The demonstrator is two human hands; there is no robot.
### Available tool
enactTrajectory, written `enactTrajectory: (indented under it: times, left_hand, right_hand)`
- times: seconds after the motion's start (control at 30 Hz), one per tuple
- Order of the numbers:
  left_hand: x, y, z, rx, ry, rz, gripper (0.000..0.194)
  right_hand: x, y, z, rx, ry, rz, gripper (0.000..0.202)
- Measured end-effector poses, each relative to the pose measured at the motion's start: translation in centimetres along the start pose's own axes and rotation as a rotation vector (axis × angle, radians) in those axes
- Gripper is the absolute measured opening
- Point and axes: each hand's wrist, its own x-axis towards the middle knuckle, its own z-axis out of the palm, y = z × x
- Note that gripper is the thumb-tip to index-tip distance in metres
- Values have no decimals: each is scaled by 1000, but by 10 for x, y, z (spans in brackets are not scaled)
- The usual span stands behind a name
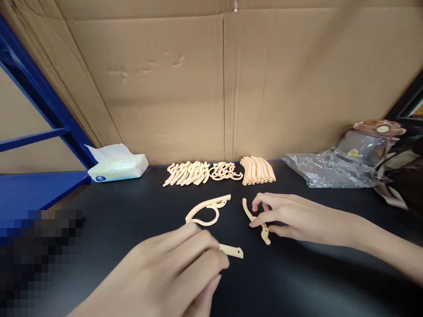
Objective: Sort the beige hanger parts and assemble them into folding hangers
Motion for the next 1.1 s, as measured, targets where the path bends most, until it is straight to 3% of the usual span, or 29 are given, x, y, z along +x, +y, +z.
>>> enactTrajectory:
  times: [0.07, 0.13, 0.23, 0.33, 0.47, 0.63, 0.83, 1.1]
  left_hand:
    - [18, -2, 0, -24, -151, 0, 24]
    - [30, -10, 7, -14, -262, -1, 44]
    - [36, -29, 26, -12, -340, -45, 70]
    - [35, -46, 44, -92, -383, -151, 81]
    - [31, -49, 57, -146, -350, -231, 73]
    - [30, -40, 62, -128, -291, -276, 57]
    - [32, -40, 64, -142, -217, -210, 43]
    - [47, -39, 71, -99, -280, -133, 22]
  right_hand:
    - [6, 0, -1, -4, -15, 3, 16]
    - [13, 1, 3, -51, 6, 9, 13]
    - [20, 3, 14, -133, 65, -12, 23]
    - [23, 7, 26, -227, 126, -33, 24]
    - [22, 12, 37, -310, 209, -36, 20]
    - [20, 12, 38, -290, 212, -39, 21]
    - [19, 7, 40, -183, 250, 10, 23]
    - [19, 3, 44, 60, 342, 154, 11]
